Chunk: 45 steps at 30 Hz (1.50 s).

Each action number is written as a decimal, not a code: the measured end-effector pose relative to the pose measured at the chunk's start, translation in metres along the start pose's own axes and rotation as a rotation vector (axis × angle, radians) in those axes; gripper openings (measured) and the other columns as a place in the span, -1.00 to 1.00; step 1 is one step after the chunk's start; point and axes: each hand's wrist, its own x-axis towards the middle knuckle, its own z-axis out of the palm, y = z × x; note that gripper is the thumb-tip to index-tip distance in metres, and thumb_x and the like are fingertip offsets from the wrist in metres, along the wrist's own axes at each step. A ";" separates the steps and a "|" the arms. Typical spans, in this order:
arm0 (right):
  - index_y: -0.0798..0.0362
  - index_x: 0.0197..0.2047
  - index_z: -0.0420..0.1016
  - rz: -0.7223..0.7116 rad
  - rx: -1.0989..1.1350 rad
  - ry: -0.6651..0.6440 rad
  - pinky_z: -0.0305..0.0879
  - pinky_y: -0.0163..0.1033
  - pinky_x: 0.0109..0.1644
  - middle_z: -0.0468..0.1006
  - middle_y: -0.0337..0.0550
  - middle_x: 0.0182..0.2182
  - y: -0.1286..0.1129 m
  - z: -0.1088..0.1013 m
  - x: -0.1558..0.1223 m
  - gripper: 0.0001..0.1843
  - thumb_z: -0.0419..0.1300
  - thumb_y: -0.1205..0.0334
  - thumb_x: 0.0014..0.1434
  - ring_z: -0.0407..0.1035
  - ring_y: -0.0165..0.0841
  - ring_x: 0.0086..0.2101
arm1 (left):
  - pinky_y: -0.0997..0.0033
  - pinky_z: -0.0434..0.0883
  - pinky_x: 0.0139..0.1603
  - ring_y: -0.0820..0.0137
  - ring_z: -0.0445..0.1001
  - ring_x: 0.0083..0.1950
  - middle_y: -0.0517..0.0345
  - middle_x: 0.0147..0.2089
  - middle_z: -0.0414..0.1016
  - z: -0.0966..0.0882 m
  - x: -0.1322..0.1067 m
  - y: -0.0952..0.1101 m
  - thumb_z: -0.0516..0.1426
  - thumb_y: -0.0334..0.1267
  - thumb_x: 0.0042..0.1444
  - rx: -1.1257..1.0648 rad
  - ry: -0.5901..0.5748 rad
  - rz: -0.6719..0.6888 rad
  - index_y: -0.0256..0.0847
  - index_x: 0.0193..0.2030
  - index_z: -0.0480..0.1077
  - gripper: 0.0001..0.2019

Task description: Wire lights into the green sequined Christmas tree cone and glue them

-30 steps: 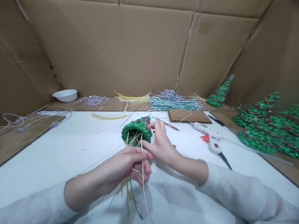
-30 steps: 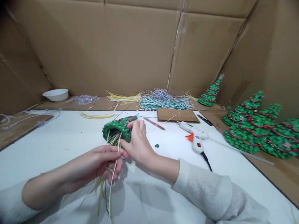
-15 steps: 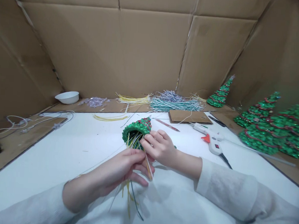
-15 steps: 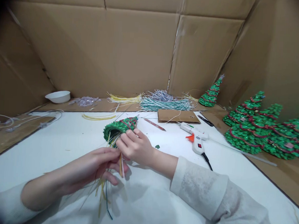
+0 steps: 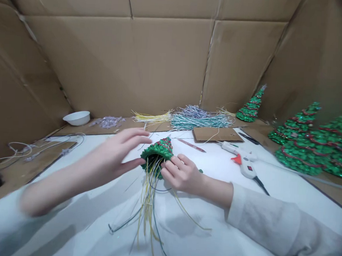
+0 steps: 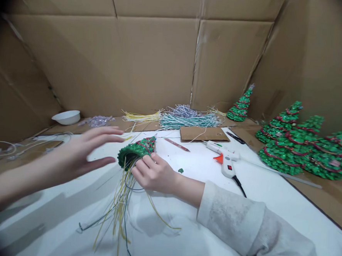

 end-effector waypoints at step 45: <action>0.43 0.11 0.37 0.103 -0.095 -0.517 0.30 -0.23 -0.61 0.41 0.31 0.07 -0.037 -0.032 0.005 -0.50 -0.06 0.49 0.12 0.40 -0.36 -0.56 | 0.32 0.38 -0.10 0.35 0.33 -0.13 0.10 -0.16 0.24 -0.035 0.147 0.043 0.07 -0.53 0.03 0.281 0.527 0.465 -0.18 -0.16 0.33 -0.75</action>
